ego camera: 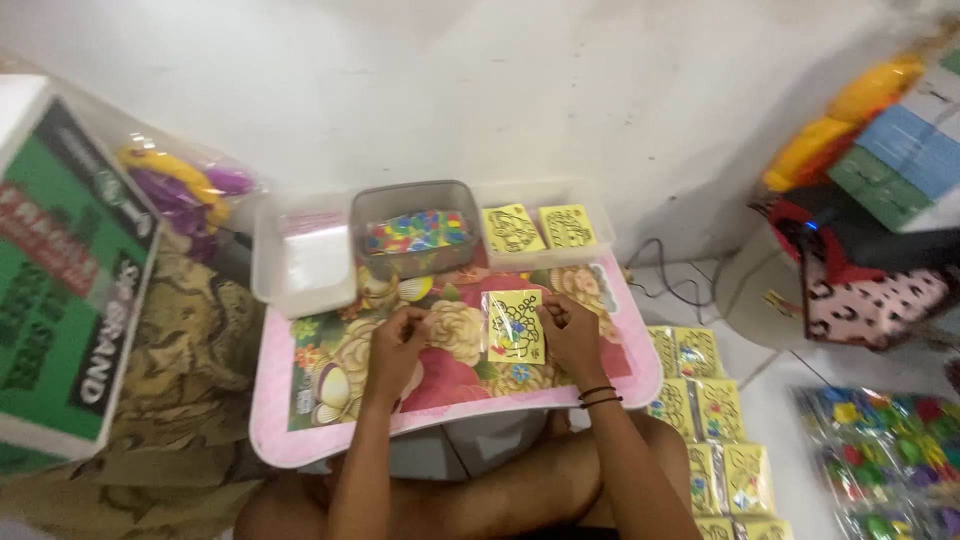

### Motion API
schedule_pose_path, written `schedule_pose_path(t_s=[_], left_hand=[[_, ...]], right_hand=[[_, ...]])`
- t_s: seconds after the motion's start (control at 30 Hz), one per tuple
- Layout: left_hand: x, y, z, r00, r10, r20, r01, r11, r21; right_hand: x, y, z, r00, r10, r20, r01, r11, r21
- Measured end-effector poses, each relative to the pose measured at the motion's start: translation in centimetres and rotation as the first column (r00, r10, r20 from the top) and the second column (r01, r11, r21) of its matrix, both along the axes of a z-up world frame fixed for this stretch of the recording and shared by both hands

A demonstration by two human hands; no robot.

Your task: The person places small yellow stickers into clear plastic bags by hand and seals the bags.

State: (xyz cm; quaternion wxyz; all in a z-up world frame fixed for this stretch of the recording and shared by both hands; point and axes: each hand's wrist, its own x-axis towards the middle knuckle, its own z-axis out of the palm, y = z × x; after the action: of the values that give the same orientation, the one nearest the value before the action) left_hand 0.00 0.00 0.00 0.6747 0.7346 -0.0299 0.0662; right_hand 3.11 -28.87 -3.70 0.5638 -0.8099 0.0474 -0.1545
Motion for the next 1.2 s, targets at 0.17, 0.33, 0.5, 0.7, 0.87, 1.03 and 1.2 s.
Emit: schedule_pose_path(t_s=[0.17, 0.33, 0.5, 0.7, 0.87, 1.03, 1.2], left_hand=[[0.8, 0.3, -2.7, 0.998, -0.030, 0.052, 0.031, 0.999, -0.024], [1.2, 0.6, -4.3, 0.995, -0.086, 0.054, 0.084, 0.996, 0.039], [0.5, 0.3, -3.2, 0.999, 0.011, -0.047, -0.005, 0.991, 0.134], [0.9, 0.9, -4.8, 0.999, -0.049, 0.017, 0.044, 0.975, 0.216], [0.7, 1.0, -5.5, 0.997, -0.067, 0.039, 0.057, 0.974, 0.219], [2.1, 2.6, -8.8, 0.987, -0.068, 0.148, 0.026, 0.962, 0.273], [3.2, 4.1, -10.6, 0.987, -0.091, 0.135, 0.042, 0.941, 0.335]], right_hand=[[-3.9, -7.3, 0.9, 0.985, -0.165, 0.048, 0.169, 0.886, -0.432], [-9.0, -16.5, 2.1, 0.918, -0.362, 0.164, 0.393, 0.765, -0.509], [-15.0, -24.7, 0.9, 0.775, -0.590, 0.228, 0.627, 0.764, -0.151], [-21.3, -28.6, -1.6, 0.699, -0.715, -0.005, 0.663, 0.645, 0.379], [-23.8, -30.2, -5.5, 0.639, -0.763, -0.097, 0.705, 0.532, 0.469], [-24.7, -30.9, -8.5, 0.594, -0.782, -0.190, 0.735, 0.431, 0.523], [-24.7, -31.6, -11.2, 0.598, -0.775, -0.205, 0.756, 0.462, 0.463]])
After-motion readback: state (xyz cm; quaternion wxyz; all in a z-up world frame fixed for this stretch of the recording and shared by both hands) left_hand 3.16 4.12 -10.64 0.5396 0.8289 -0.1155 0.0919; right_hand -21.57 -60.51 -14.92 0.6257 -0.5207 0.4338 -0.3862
